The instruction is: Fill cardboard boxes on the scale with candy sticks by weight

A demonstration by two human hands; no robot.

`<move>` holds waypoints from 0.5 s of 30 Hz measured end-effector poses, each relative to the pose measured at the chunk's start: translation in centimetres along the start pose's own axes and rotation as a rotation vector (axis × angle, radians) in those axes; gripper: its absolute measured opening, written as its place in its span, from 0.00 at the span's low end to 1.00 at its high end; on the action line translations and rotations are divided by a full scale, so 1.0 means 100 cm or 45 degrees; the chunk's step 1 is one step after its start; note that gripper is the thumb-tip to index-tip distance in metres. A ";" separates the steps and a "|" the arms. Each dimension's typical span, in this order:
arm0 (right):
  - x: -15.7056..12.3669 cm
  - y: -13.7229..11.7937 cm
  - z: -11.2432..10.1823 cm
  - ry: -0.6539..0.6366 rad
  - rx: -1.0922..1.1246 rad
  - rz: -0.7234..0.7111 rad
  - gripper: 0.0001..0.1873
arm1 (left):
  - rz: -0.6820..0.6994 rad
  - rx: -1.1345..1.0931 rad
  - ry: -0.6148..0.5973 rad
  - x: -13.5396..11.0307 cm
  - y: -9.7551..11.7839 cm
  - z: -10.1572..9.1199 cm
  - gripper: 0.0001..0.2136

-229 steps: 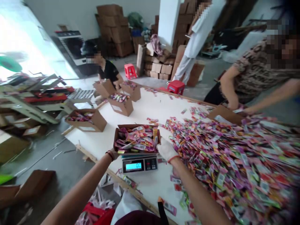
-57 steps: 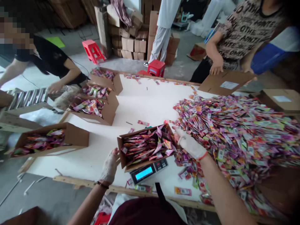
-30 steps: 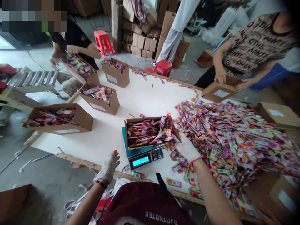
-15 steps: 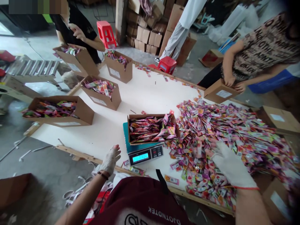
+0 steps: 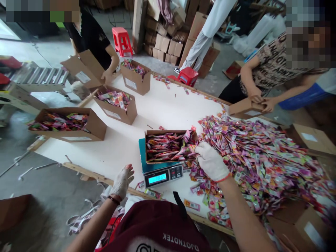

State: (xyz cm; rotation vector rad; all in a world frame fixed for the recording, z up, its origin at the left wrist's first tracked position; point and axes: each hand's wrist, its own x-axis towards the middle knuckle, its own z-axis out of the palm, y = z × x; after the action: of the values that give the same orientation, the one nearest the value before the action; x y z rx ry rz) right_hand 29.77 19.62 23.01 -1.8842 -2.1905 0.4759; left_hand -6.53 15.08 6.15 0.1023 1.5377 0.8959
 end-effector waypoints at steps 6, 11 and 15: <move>-0.043 0.012 -0.040 0.205 0.216 0.209 0.11 | 0.000 -0.014 0.010 0.002 -0.005 -0.004 0.15; -0.102 0.044 -0.092 0.214 -0.024 0.614 0.12 | -0.009 -0.007 -0.020 0.003 -0.007 0.002 0.15; -0.122 0.070 -0.094 0.187 -0.179 0.536 0.11 | -0.015 0.018 -0.033 0.004 -0.007 0.008 0.16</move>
State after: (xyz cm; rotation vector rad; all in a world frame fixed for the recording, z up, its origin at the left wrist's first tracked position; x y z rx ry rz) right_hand 41.56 9.42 29.68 -2.3842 -1.7759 0.2419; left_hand -5.65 15.18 5.52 0.1148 1.5196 0.8717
